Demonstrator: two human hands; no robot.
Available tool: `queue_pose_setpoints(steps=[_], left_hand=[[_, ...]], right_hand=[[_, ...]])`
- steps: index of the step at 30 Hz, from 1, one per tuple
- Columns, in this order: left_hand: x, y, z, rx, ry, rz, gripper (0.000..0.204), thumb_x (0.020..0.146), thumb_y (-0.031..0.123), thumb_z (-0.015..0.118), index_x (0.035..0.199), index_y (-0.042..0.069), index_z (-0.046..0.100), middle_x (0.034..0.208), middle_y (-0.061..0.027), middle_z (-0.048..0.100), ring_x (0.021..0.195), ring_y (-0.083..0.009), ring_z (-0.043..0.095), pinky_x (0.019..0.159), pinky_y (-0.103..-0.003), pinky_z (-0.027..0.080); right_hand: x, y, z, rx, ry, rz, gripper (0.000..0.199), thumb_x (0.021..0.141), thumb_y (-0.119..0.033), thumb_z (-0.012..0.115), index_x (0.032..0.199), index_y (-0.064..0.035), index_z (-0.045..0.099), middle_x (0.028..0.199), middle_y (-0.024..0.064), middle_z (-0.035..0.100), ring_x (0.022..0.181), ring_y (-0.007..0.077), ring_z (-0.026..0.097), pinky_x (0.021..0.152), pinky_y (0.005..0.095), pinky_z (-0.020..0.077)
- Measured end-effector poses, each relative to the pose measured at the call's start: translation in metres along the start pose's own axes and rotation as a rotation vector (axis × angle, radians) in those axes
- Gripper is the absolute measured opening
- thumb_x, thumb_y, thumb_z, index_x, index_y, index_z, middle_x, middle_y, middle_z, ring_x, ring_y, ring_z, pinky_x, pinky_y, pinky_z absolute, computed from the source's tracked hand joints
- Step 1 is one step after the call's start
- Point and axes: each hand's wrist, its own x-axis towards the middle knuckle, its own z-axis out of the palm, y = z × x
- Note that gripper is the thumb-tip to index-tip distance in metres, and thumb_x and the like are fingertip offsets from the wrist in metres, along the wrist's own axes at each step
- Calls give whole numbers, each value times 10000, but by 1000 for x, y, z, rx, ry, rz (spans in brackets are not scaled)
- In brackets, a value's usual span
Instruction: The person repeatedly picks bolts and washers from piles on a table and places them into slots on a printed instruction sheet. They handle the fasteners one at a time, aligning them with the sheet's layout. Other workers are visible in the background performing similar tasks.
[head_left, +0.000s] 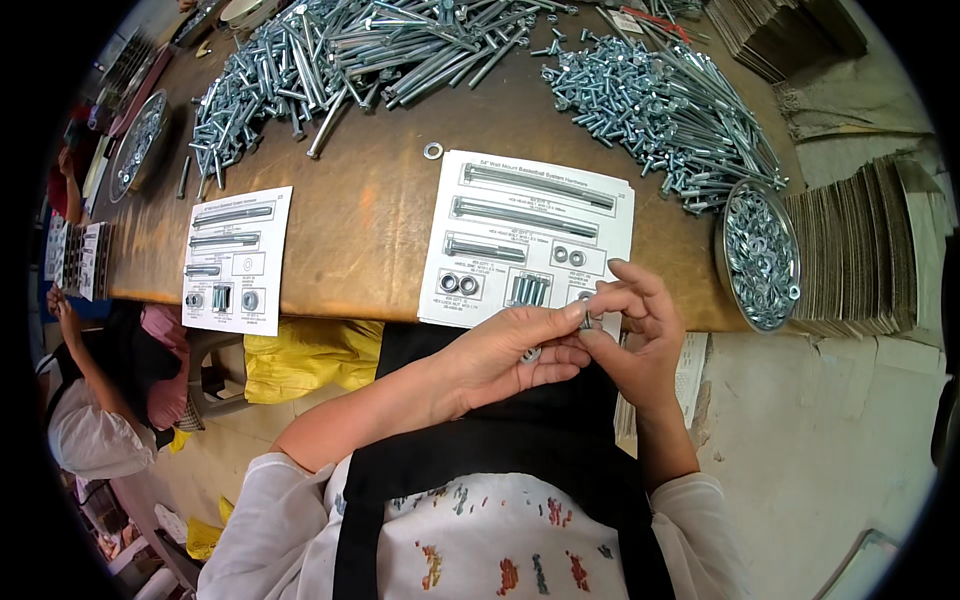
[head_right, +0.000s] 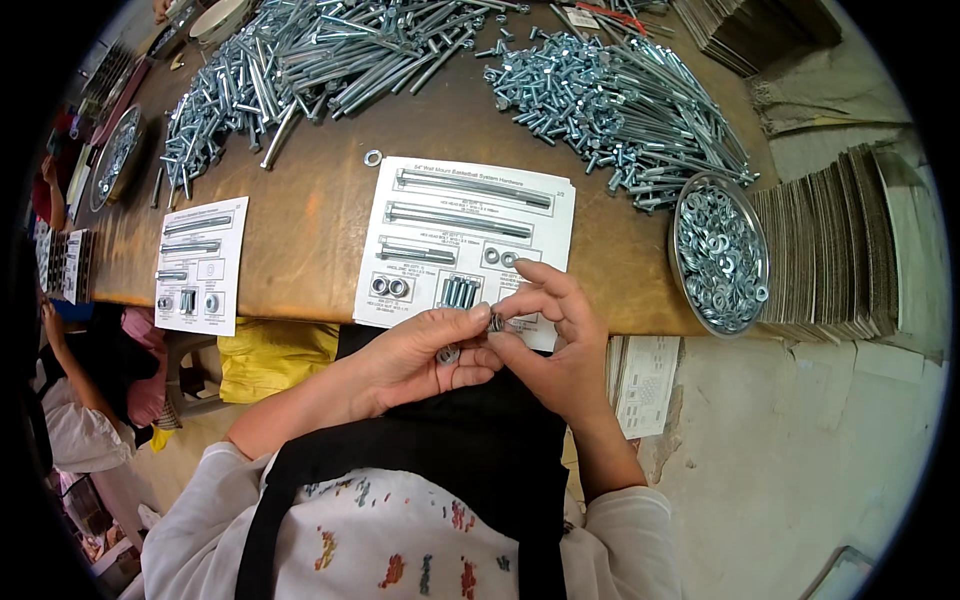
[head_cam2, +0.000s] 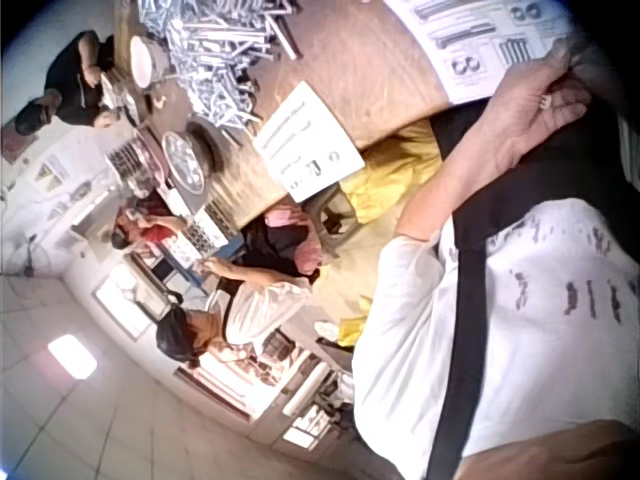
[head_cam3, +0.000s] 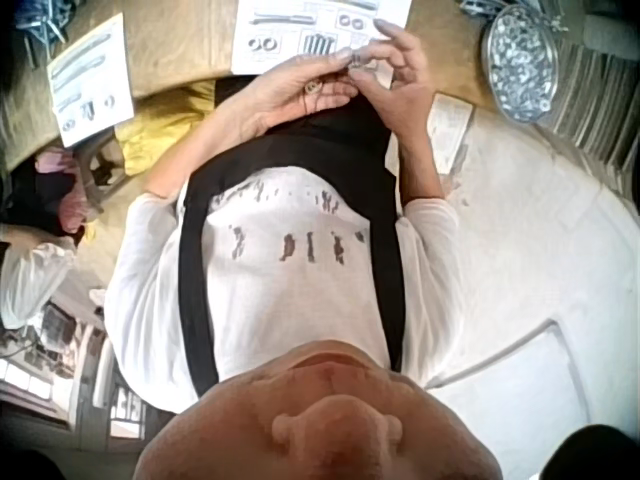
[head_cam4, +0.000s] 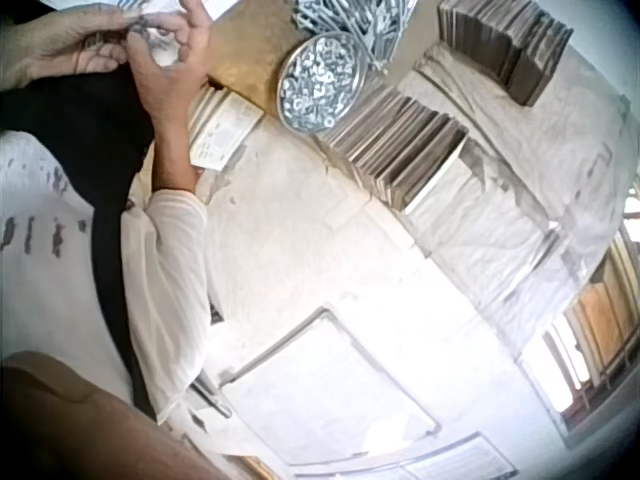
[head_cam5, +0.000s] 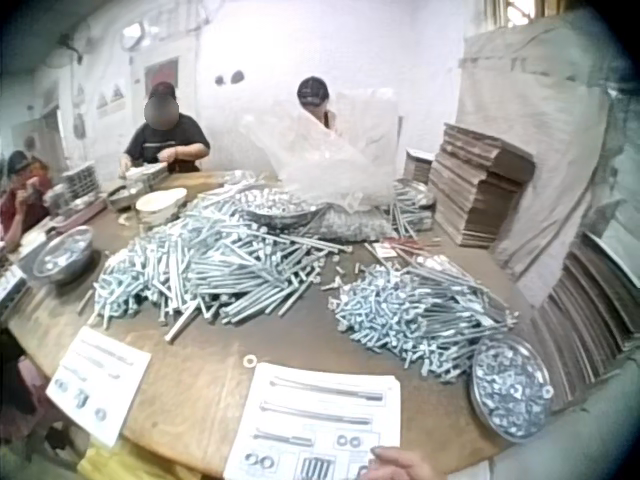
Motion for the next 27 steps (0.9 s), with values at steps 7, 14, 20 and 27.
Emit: queue_pose_setpoints(steps=[7,14,20,27], left_hand=[[3,-3,-7,-136,-24,-1,297,970,270,636,1151,37,603,971,-74,675,865,-155,689,759,-279,609],[4,-4,-9,-169,-41,-3,285,957,248,654,1147,42,604,972,-76,681,859,-148,687,751,-272,604],[4,-3,-5,-121,-50,2,321,936,293,687,1132,52,607,971,-42,663,880,-118,669,771,-248,582],[5,-5,2,81,64,-42,367,913,365,709,1104,59,641,1004,-22,638,909,-103,629,835,-247,540]], right_hand=[[-2,5,-1,65,-18,18,660,772,57,758,1362,40,464,963,62,710,982,124,634,937,275,458],[-3,10,-3,214,-34,93,664,791,62,741,1384,48,442,983,83,708,962,134,648,910,281,499],[-3,9,-3,294,-18,142,655,797,63,735,1383,50,442,990,83,707,964,138,649,898,288,513],[-10,2,-16,-248,-108,8,586,775,42,755,1319,-18,547,956,71,725,925,114,664,857,264,518]])
